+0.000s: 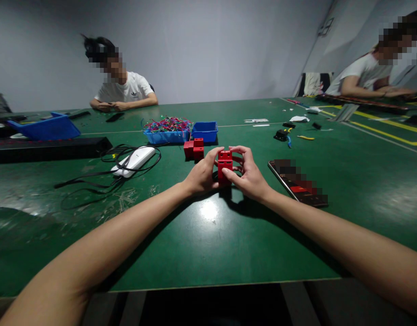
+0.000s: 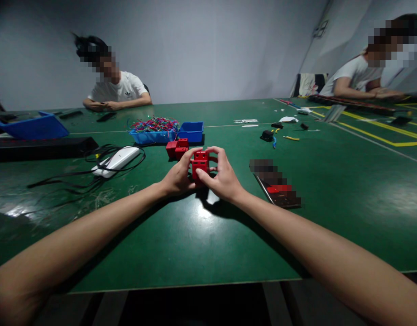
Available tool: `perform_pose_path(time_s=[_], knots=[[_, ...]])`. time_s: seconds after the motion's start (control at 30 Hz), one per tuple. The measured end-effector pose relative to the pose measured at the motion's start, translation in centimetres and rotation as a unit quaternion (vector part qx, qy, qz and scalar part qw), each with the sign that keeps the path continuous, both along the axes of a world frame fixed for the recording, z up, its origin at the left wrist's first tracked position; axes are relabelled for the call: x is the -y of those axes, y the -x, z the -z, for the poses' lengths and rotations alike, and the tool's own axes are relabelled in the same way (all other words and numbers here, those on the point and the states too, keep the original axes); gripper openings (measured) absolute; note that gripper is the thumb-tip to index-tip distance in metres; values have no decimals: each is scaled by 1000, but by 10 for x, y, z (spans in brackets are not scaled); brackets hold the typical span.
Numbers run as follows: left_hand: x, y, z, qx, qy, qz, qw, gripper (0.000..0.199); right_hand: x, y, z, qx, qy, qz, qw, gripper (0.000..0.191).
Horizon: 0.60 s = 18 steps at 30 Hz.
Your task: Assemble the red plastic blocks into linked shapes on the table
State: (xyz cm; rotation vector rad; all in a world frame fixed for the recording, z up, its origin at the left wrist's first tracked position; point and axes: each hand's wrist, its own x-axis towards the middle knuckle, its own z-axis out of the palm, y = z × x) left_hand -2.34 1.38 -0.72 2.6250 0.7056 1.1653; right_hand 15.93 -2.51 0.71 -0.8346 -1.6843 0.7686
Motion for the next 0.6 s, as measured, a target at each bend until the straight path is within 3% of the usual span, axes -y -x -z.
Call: perform_pose_path(time_s=[0.1,0.23,0.6], knots=[[-1,0,2,-1,-7,-4,1000,91,-3,-2,2,2,71,-26,997,71],[-3,0,2,5,-26,-4,1000,92,-4,-3,3,9,120,-68,990,77],[-1,-2,-1,1,-29,0,1000,94,-6,-2,5,4,61,-106,992,58]])
